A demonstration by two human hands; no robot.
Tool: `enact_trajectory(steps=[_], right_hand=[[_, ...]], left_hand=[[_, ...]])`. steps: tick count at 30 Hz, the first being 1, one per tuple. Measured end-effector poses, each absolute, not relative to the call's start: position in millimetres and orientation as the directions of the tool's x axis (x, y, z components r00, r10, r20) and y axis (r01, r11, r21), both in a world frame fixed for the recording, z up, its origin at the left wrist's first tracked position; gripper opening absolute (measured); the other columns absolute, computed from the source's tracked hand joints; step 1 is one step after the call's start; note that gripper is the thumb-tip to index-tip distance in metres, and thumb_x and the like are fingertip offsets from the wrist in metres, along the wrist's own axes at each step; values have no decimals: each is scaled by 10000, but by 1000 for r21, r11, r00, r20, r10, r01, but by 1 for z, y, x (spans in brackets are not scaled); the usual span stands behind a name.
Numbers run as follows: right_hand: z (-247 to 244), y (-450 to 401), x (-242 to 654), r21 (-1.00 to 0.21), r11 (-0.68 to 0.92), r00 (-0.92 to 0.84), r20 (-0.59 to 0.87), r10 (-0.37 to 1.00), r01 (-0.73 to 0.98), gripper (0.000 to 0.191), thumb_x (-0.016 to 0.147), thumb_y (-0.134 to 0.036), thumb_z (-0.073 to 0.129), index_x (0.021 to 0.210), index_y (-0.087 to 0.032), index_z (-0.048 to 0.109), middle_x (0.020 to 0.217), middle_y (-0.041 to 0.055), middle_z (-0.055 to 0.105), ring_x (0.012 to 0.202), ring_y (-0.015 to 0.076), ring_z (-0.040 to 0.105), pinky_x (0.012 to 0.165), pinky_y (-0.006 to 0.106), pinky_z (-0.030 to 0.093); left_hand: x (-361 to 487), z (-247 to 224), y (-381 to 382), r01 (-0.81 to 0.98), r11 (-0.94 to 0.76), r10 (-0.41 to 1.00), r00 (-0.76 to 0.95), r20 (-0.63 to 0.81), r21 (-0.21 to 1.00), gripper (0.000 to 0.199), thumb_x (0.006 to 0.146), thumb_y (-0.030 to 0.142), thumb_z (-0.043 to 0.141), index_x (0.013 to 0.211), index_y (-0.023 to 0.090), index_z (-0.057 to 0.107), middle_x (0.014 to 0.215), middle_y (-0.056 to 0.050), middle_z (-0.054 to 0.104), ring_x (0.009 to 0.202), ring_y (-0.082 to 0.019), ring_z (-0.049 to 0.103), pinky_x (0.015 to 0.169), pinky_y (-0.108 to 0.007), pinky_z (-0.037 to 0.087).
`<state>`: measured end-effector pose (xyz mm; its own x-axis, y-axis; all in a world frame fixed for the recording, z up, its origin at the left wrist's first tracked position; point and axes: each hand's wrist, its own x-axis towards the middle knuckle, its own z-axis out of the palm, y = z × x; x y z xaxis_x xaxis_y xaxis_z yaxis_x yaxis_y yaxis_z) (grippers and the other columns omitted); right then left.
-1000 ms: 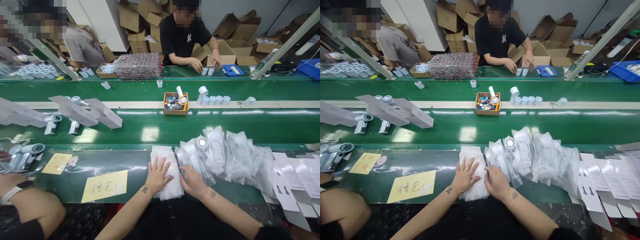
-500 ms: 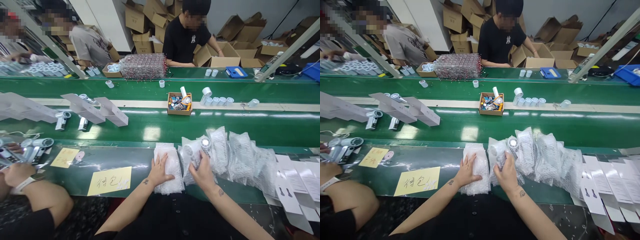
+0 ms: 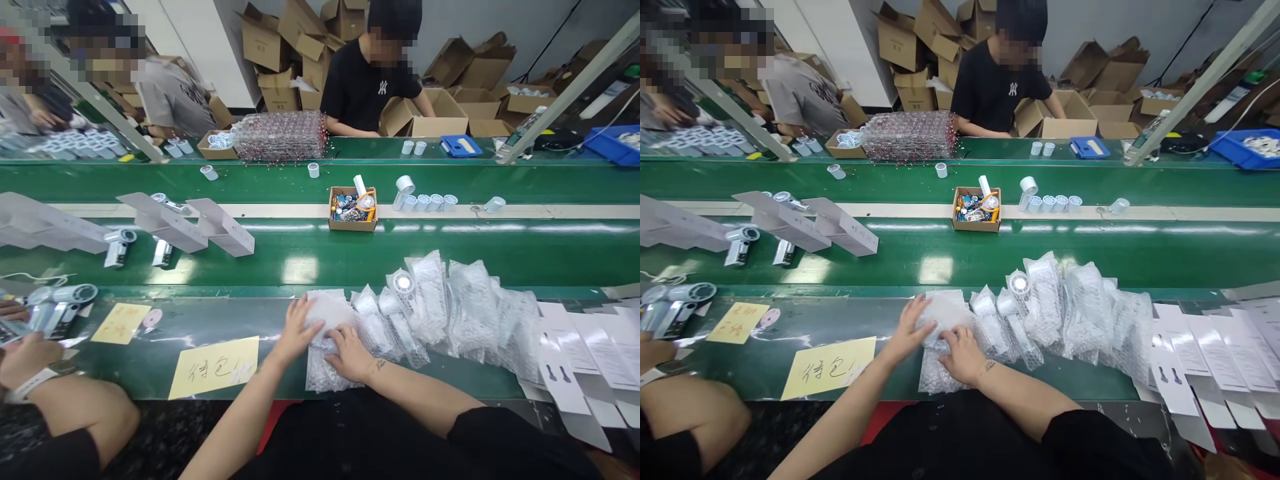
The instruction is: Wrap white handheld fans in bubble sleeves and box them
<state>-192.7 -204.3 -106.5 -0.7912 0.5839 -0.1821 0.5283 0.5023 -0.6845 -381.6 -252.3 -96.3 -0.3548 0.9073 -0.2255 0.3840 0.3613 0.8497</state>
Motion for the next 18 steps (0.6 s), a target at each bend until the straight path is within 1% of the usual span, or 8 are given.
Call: enact_trajectory(steps=[3, 5, 7, 8, 9, 11, 14, 18], right_hand=[[-86, -180, -174, -697, 501, -775, -126, 619, 513, 443, 724, -329, 688, 1151, -239, 615, 1037, 68, 638, 949, 257, 594, 830, 379, 503], [-65, -148, -148, -681, 480, -694, -58, 718, 553, 370, 833, -342, 549, 1191, -255, 591, 1077, 81, 631, 995, 270, 581, 859, 409, 485], [-43, -107, -121, -629, 420, -504, 53, 862, 654, 436, 900, -340, 417, 1299, -186, 501, 1242, 174, 526, 1185, 342, 457, 967, 520, 381], [-33, -87, -109, -559, 354, -318, 165, 934, 749, 480, 890, -362, 442, 1328, -169, 473, 1287, 197, 477, 1220, 366, 419, 973, 541, 359], [-25, -68, -100, -494, 289, -214, 205, 955, 820, 541, 874, -386, 479, 1364, -162, 436, 1320, 217, 434, 1226, 393, 403, 960, 562, 350], [-16, -37, -90, -380, 198, -173, 99, 980, 903, 586, 858, -439, 516, 1380, -190, 428, 1257, 230, 471, 1142, 408, 470, 881, 554, 386], [-18, -15, -91, -273, 233, -281, -150, 948, 933, 597, 848, -534, 520, 1360, -235, 448, 1091, 194, 570, 1011, 367, 557, 816, 483, 411], [-16, -14, -87, -273, 342, -400, -193, 896, 899, 658, 713, -549, 672, 1243, -203, 490, 1041, 154, 600, 954, 319, 589, 775, 381, 420]], left_hand=[[-359, -102, -243, 665, 352, 935, -222, -275, 659, 387, 821, 433, 592, 1155, 248, 652, 1452, -91, 447, 1417, -361, 200, 1123, -573, 180], [-353, -101, -242, 747, 356, 930, -229, -286, 562, 421, 838, 445, 570, 1209, 251, 616, 1459, -109, 435, 1410, -388, 200, 1092, -644, 163], [-352, -94, -241, 785, 324, 944, -235, -230, 528, 496, 816, 482, 595, 1258, 258, 575, 1486, -124, 389, 1413, -403, 177, 1078, -679, 127], [-351, -89, -241, 793, 298, 954, -238, -180, 532, 498, 811, 493, 599, 1250, 257, 578, 1494, -127, 374, 1415, -400, 171, 1084, -670, 125], [-350, -84, -239, 792, 274, 961, -250, -119, 545, 472, 818, 490, 591, 1223, 249, 594, 1493, -131, 371, 1416, -389, 177, 1096, -644, 141], [-344, -74, -233, 773, 229, 958, -287, 4, 592, 381, 845, 452, 559, 1146, 228, 631, 1457, -134, 417, 1409, -361, 213, 1117, -577, 194], [-329, -61, -224, 695, 167, 955, -290, 60, 699, 270, 852, 393, 541, 1016, 222, 670, 1324, -124, 549, 1339, -323, 359, 1108, -508, 284], [-308, -46, -218, 531, 146, 964, -265, 1, 835, 205, 845, 365, 548, 900, 235, 697, 1133, -101, 662, 1142, -277, 556, 1035, -458, 402]])
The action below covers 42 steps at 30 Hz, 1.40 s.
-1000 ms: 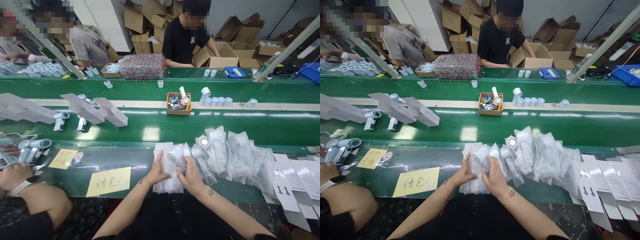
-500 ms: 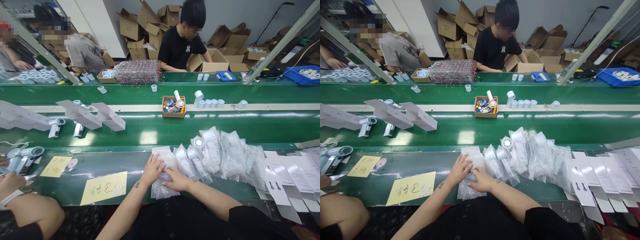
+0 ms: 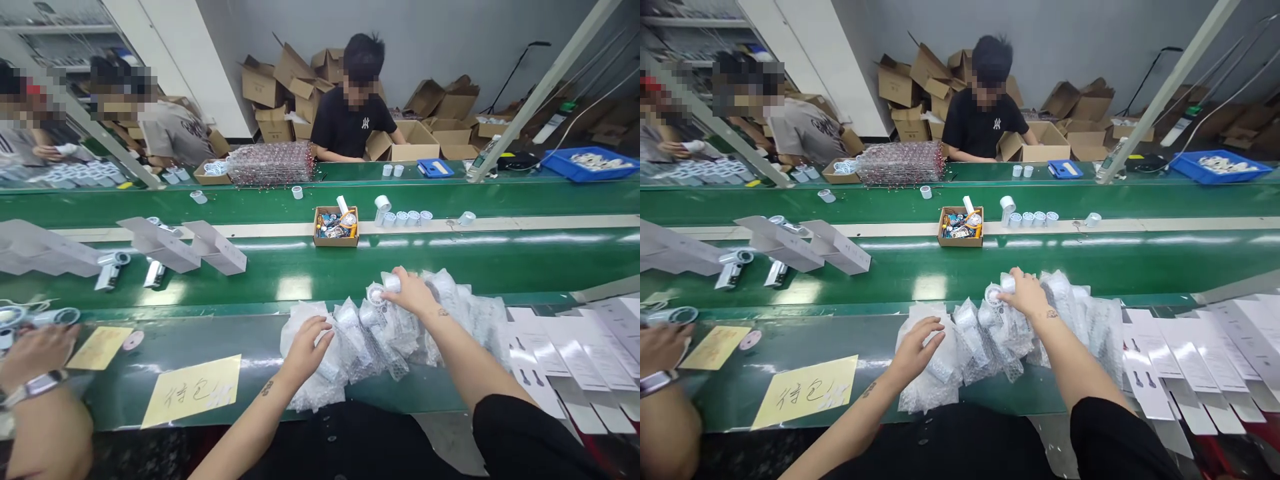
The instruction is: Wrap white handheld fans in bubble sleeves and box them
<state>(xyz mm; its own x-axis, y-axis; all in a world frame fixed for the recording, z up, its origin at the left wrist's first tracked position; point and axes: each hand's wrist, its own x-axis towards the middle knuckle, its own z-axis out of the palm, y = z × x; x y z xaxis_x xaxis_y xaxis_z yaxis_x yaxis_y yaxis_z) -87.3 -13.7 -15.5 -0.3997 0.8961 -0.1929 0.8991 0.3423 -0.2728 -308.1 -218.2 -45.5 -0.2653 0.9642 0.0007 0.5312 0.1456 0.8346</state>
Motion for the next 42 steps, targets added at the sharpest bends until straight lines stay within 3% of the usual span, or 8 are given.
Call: enact_trajectory(steps=[5, 11, 15, 17, 21, 26, 34, 42], right_hand=[[31, -23, -67, -424, 256, -279, 7, 960, 869, 541, 666, -458, 677, 1115, -205, 509, 1005, 109, 602, 934, 296, 582, 759, 367, 434], [56, -45, -126, -959, -38, -328, -133, 935, 281, 613, 686, -526, 661, 1188, -246, 450, 897, 29, 599, 713, 197, 588, 611, 308, 484], [20, -74, -212, -898, -425, -555, -413, 722, 115, 559, 755, -627, 576, 1136, -247, 425, 886, 32, 624, 650, 177, 618, 545, 309, 517], [4, -77, -255, -909, -315, -698, -413, 585, 274, 509, 821, -647, 473, 1125, -239, 460, 852, 41, 647, 595, 173, 627, 513, 325, 528], [-6, -55, -353, -925, 190, -834, -192, 517, 331, 417, 888, -497, 448, 1181, -210, 524, 1071, 125, 636, 909, 244, 658, 778, 457, 543], [-14, -40, -489, -870, 449, -896, 19, 444, 204, 871, 602, -161, 770, 1373, -333, 402, 1554, 76, 106, 1436, 331, 129, 1132, 488, 218], [-40, -26, -520, -782, 596, -934, 48, 353, 185, 623, 663, -166, 692, 1237, -204, 453, 1281, 118, 459, 1187, 249, 474, 1039, 421, 348], [-10, 21, -327, -721, 673, -957, 52, 286, 163, 599, 564, -194, 772, 1079, -213, 466, 1091, 52, 543, 1018, 225, 535, 877, 340, 424]], left_hand=[[-284, -21, -222, 343, 127, 966, -256, -37, 931, 279, 850, 413, 572, 1046, 238, 669, 1137, -102, 651, 1124, -271, 568, 1000, -435, 439], [-269, 0, -209, 225, 19, 977, -209, 29, 974, 1283, 486, 551, 848, 1500, 279, 109, 1574, -156, 88, 1414, -392, 191, 1038, -526, 400], [-318, 12, -213, 305, 14, 825, -542, 161, 952, 708, 653, 499, 775, 1260, 222, 540, 1385, -130, 472, 1285, -347, 432, 1079, -500, 355], [-357, 19, -229, 258, 56, 710, -690, 143, 965, 394, 738, 476, 705, 1011, 196, 659, 1217, -109, 600, 1121, -306, 567, 972, -437, 469], [-432, 27, -272, -6, 55, 329, -944, -24, 998, 412, 744, 496, 680, 986, 166, 634, 945, -64, 659, 746, -211, 631, 550, -294, 554], [-478, 27, -300, -80, -22, 88, -993, -78, 997, 460, 673, 494, 732, 940, 132, 635, 912, -47, 628, 731, -178, 605, 465, -243, 539], [-483, 24, -308, -289, -223, 201, -948, -246, 931, 504, 531, 381, 850, 901, 136, 609, 831, -25, 644, 666, -165, 616, 448, -226, 515], [-453, 30, -219, -168, -271, 515, -857, -5, 948, 417, 610, 344, 792, 893, 184, 530, 883, -31, 657, 687, -171, 625, 545, -272, 517]])
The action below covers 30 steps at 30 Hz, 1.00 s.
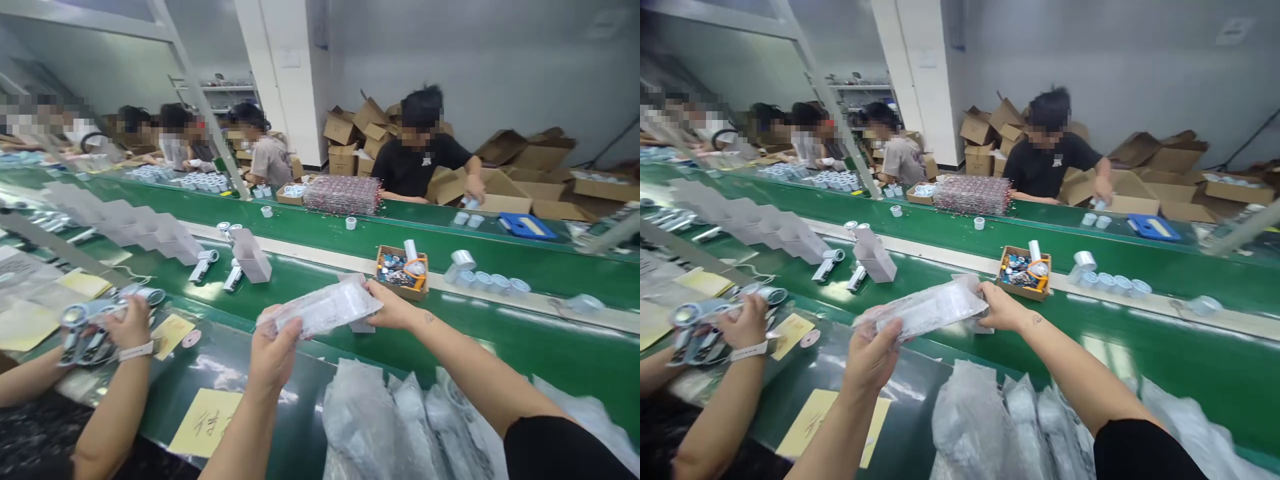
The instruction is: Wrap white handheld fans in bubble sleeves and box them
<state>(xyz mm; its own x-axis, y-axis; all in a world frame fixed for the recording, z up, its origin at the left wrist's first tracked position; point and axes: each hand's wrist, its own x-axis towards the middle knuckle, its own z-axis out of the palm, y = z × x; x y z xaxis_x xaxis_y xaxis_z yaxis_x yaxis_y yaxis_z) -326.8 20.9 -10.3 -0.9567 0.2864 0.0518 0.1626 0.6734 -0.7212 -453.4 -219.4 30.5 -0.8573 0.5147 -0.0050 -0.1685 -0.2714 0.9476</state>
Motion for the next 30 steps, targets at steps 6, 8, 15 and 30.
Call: enact_trajectory(steps=[6, 8, 15, 30], right_hand=[[-25, 32, -245, -723, 621, -892, 14, 452, 303, 554, 549, -139, 748, 990, -216, 422, 964, 14, 525, 900, 205, 541, 784, 331, 435], [-33, 31, -237, -737, 609, -885, 33, 465, 293, 551, 562, -125, 729, 1005, -222, 416, 982, 15, 525, 912, 202, 541, 800, 334, 435], [-45, 40, -216, -770, 587, -881, 69, 468, 251, 617, 602, -132, 713, 1118, -216, 385, 1139, 86, 525, 1054, 243, 547, 870, 365, 438], [1, 144, -127, -628, 453, -680, -172, 713, 633, 677, 537, -94, 735, 1099, -218, 379, 851, 10, 572, 765, 208, 591, 650, 291, 445]], left_hand=[[-399, 18, -143, 569, 203, 706, -649, 284, 797, 146, 811, 307, 559, 901, 192, 557, 954, -66, 622, 914, -223, 617, 804, -355, 508], [-380, 28, -120, 706, 377, 740, -619, 264, 600, 136, 853, 259, 487, 945, 183, 550, 961, -88, 606, 903, -236, 621, 806, -371, 501], [-310, 47, -54, 888, 421, 907, -416, -65, 187, 326, 847, 222, 541, 1167, 160, 543, 1217, -175, 549, 1057, -274, 601, 843, -363, 482], [-247, 2, -132, 555, 351, 934, -267, -237, 754, 250, 862, 373, 468, 783, 192, 620, 670, -29, 664, 581, -167, 628, 550, -260, 471]])
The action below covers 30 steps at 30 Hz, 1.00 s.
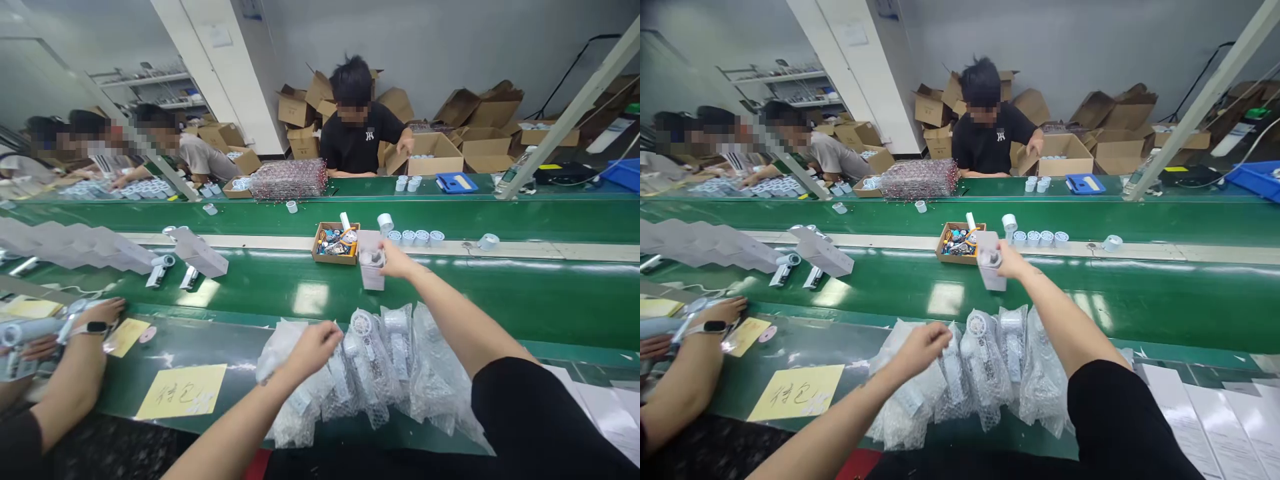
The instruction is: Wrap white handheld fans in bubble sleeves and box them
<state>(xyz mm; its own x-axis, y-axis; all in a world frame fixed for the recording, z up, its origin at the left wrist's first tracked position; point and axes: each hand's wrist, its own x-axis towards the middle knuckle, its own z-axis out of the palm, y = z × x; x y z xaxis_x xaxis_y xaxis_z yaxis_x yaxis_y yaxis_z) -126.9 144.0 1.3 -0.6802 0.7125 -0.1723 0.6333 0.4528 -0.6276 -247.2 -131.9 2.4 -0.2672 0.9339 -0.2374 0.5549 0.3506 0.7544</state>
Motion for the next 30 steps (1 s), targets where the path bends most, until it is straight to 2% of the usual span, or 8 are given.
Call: enact_trajectory(steps=[3, 8, 12, 14, 18, 22, 26, 30], right_hand=[[-2, 159, -107, -557, 388, -588, -235, 774, 734, 685, 538, -34, 699, 1124, -193, 382, 819, 16, 567, 736, 208, 588, 653, 314, 458], [16, 153, -96, -465, 352, -490, -217, 844, 812, 727, 505, -76, 775, 1140, -133, 426, 1051, 177, 543, 949, 330, 581, 772, 445, 468], [36, 116, -110, -481, 479, -576, -69, 814, 734, 448, 717, -254, 698, 1111, -157, 507, 1208, 212, 477, 1131, 373, 493, 914, 496, 392], [38, 89, -125, -543, 559, -701, -80, 709, 627, 379, 757, -385, 678, 1064, -189, 573, 1112, 165, 556, 1023, 330, 562, 866, 449, 431], [34, 41, -169, -728, 577, -922, -213, 323, 370, 567, 595, -505, 795, 1077, -258, 624, 960, 65, 625, 799, 230, 601, 678, 325, 466], [32, 8, -241, -894, 381, -967, -178, 180, 235, 469, 624, -425, 785, 1009, -254, 578, 740, -41, 566, 627, 139, 519, 528, 236, 392], [24, -26, -347, -966, 254, -992, -27, 122, 57, 373, 761, -381, 677, 1083, -262, 530, 830, -27, 609, 726, 150, 587, 609, 247, 469], [5, -48, -476, -924, 376, -974, 14, 225, 73, 352, 846, -345, 577, 1184, -268, 513, 1170, 66, 573, 1120, 242, 545, 895, 396, 474]], left_hand=[[-200, -34, -134, 276, 654, 755, -297, -585, 704, 409, 812, 542, 496, 984, 175, 556, 694, -36, 670, 449, -170, 593, 440, -258, 417], [-149, -67, -107, 356, 774, 629, -522, -576, 523, 590, 716, 567, 606, 1085, 124, 482, 1086, -215, 653, 1000, -327, 641, 800, -376, 468], [-153, -62, -105, 248, 789, 593, -545, -592, 562, 337, 740, 379, 586, 989, 169, 501, 967, -132, 668, 944, -297, 639, 793, -371, 450], [-165, -54, -113, 99, 716, 622, -541, -566, 691, 213, 732, 316, 584, 886, 190, 506, 852, -68, 650, 848, -241, 631, 729, -321, 448], [-213, -26, -139, -197, 354, 732, -550, -402, 914, 201, 690, 267, 640, 813, 192, 500, 824, -17, 620, 816, -182, 592, 690, -262, 443], [-286, 8, -183, -508, 106, 748, -526, -405, 855, 447, 686, 381, 715, 1054, 217, 518, 916, -21, 656, 751, -167, 616, 677, -282, 478], [-363, 20, -241, -509, -99, 471, -781, -411, 855, 594, 588, 436, 806, 1076, 186, 578, 900, -52, 694, 739, -189, 649, 636, -268, 494], [-421, 5, -305, -339, -116, 91, -940, -330, 933, 631, 484, 452, 857, 1015, 179, 651, 984, -57, 700, 809, -224, 660, 646, -281, 526]])
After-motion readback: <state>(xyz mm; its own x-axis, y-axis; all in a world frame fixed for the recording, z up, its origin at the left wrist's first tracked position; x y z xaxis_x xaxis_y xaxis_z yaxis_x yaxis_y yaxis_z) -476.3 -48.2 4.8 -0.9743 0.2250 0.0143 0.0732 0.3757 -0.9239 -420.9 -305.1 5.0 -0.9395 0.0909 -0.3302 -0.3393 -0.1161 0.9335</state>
